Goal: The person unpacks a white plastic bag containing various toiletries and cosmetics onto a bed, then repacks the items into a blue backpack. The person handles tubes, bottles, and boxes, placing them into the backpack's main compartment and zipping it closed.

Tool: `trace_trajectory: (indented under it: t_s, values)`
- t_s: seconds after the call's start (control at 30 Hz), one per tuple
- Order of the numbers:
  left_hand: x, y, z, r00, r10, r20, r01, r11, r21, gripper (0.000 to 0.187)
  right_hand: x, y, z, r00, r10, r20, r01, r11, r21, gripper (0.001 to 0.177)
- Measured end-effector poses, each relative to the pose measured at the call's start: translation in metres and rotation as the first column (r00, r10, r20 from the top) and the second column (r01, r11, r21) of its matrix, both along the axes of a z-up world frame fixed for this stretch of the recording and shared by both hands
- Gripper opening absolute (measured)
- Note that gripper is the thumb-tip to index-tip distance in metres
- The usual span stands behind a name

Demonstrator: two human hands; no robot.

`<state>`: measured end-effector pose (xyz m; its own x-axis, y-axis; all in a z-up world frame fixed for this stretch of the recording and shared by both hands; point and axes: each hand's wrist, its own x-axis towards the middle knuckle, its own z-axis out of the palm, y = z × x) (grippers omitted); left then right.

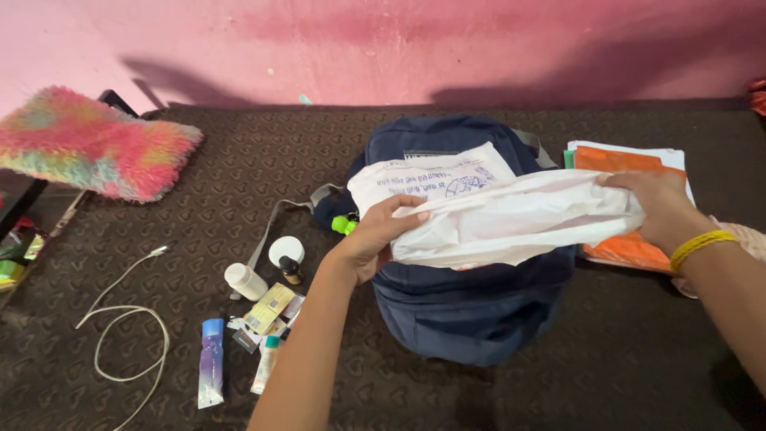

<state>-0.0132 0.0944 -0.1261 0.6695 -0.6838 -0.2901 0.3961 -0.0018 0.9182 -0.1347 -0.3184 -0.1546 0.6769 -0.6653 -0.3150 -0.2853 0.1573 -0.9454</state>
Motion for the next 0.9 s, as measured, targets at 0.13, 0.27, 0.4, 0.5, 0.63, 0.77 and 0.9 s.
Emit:
trace_trajectory:
  t_s: [0.13, 0.27, 0.4, 0.5, 0.63, 0.77, 0.9]
  values:
    - [0.011, -0.009, -0.009, 0.915, 0.104, 0.389, -0.210, 0.947, 0.241, 0.032, -0.008, 0.015, 0.008, 0.976, -0.093, -0.195, -0.053, 0.772, -0.633, 0.027]
    - [0.008, -0.025, 0.004, 0.254, 0.088, 0.963, -0.545, 0.836, 0.067, 0.033, -0.019, 0.018, 0.022, 0.997, 0.057, -0.057, -0.079, 0.526, -0.847, 0.028]
    - [-0.019, -0.056, 0.014, 0.049, -0.038, 0.998, -0.365, 0.929, 0.053, 0.029, -0.021, 0.032, 0.028, 0.978, 0.204, -0.041, -0.134, 0.468, -0.873, 0.027]
    - [-0.043, -0.080, 0.008, 0.024, -0.291, 0.956, -0.318, 0.905, 0.284, 0.045, -0.014, 0.047, 0.039, 0.971, 0.226, 0.073, -0.065, 0.547, -0.835, 0.014]
    - [-0.045, -0.093, -0.003, 0.108, -0.494, 0.863, -0.342, 0.796, 0.499, 0.029, -0.019, 0.072, 0.070, 0.962, 0.265, 0.063, -0.009, 0.262, -0.965, 0.015]
    - [-0.025, -0.106, -0.005, 0.309, -0.428, 0.849, -0.363, 0.772, 0.521, 0.020, -0.035, 0.104, 0.077, 0.855, 0.517, -0.028, 0.080, -0.186, -0.979, 0.028]
    - [0.002, -0.108, 0.012, 0.486, -0.107, 0.867, -0.421, 0.841, 0.339, 0.029, -0.036, 0.102, 0.051, 0.675, 0.562, -0.478, -0.258, -0.426, -0.867, 0.031]
